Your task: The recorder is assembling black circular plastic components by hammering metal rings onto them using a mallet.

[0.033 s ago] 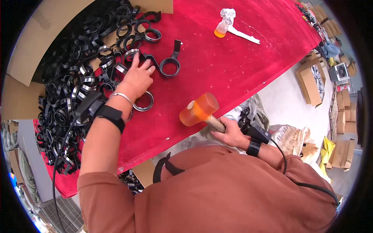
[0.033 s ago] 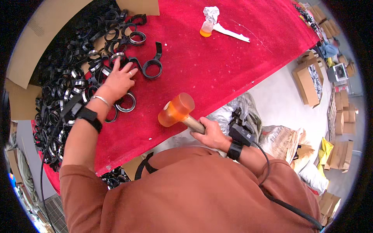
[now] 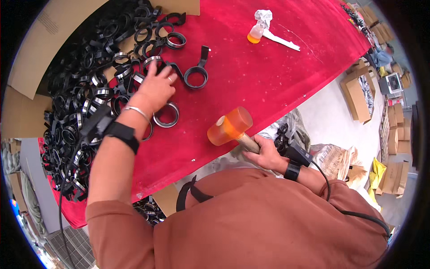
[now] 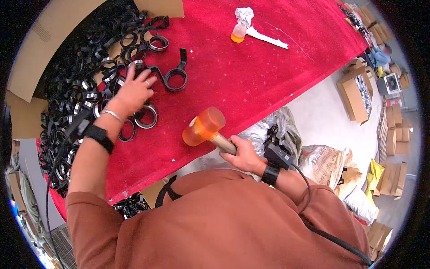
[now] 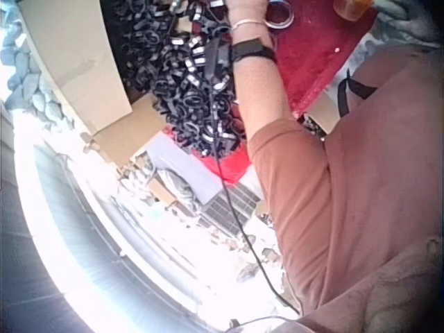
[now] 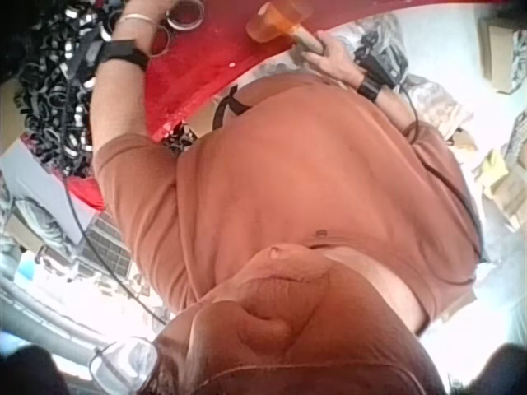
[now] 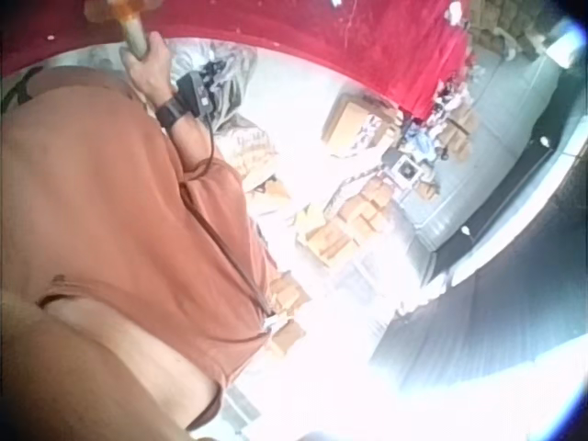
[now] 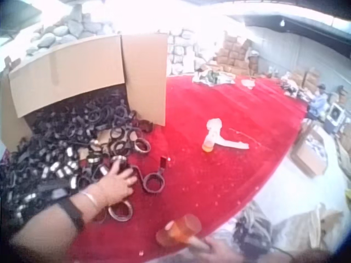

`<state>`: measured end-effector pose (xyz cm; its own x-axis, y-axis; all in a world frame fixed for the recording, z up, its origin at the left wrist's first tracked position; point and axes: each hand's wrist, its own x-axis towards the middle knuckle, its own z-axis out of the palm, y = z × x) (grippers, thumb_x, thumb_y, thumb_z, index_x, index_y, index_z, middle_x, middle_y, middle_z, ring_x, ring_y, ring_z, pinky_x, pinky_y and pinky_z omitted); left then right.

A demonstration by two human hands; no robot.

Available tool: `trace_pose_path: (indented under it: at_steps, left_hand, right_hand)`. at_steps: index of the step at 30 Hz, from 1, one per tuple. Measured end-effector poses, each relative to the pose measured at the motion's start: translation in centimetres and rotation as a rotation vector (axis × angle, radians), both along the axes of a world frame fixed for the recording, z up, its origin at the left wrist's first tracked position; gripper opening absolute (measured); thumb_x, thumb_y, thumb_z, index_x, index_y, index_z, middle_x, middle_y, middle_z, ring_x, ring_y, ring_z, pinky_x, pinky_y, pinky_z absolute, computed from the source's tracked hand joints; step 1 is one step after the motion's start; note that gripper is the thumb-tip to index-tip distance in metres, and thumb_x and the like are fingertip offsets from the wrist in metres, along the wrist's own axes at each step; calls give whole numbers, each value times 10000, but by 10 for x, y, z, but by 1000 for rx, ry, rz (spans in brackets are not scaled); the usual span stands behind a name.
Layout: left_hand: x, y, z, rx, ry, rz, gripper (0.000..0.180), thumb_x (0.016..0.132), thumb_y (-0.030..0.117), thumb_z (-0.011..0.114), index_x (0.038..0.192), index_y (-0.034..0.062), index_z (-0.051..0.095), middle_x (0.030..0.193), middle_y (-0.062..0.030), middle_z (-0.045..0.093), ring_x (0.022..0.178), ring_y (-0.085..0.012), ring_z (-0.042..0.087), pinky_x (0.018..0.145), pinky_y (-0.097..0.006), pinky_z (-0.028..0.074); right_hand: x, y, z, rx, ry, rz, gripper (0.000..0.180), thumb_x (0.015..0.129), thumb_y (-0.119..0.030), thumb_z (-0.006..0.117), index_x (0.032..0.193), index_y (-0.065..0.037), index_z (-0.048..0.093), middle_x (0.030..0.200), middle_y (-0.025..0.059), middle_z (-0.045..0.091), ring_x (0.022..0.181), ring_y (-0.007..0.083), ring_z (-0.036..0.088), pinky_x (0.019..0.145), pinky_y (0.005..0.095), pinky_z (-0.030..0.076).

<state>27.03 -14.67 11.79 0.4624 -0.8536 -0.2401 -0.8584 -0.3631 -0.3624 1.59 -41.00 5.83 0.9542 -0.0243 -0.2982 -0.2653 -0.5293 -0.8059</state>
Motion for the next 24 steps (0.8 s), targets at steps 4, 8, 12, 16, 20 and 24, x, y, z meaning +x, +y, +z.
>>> trace_pose_path:
  at_steps: [4,8,12,16,20,24]
  left_hand:
    - [8,34,40,-451,-68,295,297,766,237,631,991,44,615,1239,-115,506,1248,-284,379,1031,-573,227]
    - [-17,75,70,-904,34,843,415,802,367,631,914,-29,582,889,-229,619,857,-396,586,764,-445,445]
    - [-124,103,29,-1215,18,1119,388,794,340,667,865,-29,570,807,-240,621,749,-408,600,654,-445,462]
    - [-261,128,-49,-1188,88,1474,393,768,331,699,727,-18,522,638,-231,576,643,-411,601,574,-456,451]
    - [-321,139,-114,-1104,177,1726,447,804,430,632,826,-7,544,761,-249,613,748,-427,608,676,-471,462]
    - [-327,144,-125,-1234,340,1618,537,854,509,505,890,-26,544,858,-248,620,887,-421,588,784,-478,422]
  right_hand:
    - [-3,8,4,-10,23,1,305,731,-238,713,874,-6,575,710,160,611,653,212,616,600,338,472]
    - [-1,22,4,10,48,65,305,743,-241,712,881,-6,574,716,151,605,662,182,601,605,325,469]
    - [0,36,6,-21,51,160,310,766,-262,698,880,-2,570,686,119,572,643,154,565,580,314,450]
    - [-2,71,10,158,83,193,321,814,-275,650,956,2,570,668,85,546,627,129,535,560,293,433]
    - [-1,128,20,187,81,316,319,853,-258,607,1029,4,559,701,69,565,645,116,552,578,291,449]
    - [-15,180,15,148,21,392,305,854,-234,608,1034,4,545,736,119,597,665,171,588,601,323,466]
